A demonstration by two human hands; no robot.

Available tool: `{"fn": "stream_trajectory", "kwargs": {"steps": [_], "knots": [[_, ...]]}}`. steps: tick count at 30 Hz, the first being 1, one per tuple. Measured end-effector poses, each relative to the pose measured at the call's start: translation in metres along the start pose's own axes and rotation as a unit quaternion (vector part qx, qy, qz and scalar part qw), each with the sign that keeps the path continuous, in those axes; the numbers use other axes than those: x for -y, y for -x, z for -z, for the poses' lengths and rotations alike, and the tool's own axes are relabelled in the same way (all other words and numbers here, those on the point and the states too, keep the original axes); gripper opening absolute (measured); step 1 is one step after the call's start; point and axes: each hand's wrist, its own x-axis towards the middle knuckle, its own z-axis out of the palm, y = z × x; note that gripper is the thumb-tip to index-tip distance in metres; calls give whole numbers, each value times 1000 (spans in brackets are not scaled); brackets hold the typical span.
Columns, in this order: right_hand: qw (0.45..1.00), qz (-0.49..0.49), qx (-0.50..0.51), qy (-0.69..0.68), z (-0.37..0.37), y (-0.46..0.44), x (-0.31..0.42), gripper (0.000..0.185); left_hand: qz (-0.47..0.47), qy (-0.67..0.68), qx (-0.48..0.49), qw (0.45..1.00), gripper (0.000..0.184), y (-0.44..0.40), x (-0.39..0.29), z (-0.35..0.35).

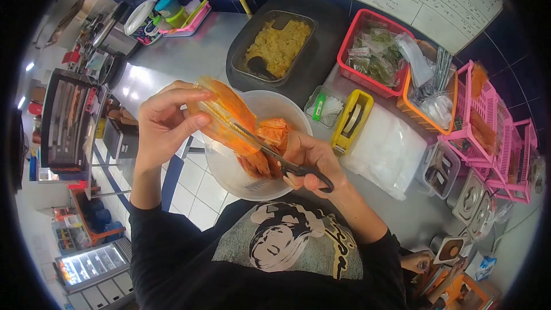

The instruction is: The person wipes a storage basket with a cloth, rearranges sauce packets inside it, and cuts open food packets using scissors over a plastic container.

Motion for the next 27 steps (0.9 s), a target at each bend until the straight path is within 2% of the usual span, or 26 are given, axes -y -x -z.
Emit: {"fn": "stream_trajectory", "kwargs": {"steps": [5,13,17,23,26,27], "knots": [[997,7,68,-27,5,0,-5,65,26,4,-16,1000,28,1,-3,0],[999,22,32,-12,10,5,-8,64,21,-13,-21,999,28,1,-3,-4],[998,31,45,-7,6,2,-6,62,17,-28,-5,999,28,1,-4,-5],[999,39,35,1,10,4,-6,60,33,-27,1,999,29,2,-5,-5],[998,51,12,36,3,3,-3,61,49,-71,33,996,29,1,-9,-4],[998,44,0,44,2,3,0,62,76,-61,29,995,29,2,-11,-5]]}}
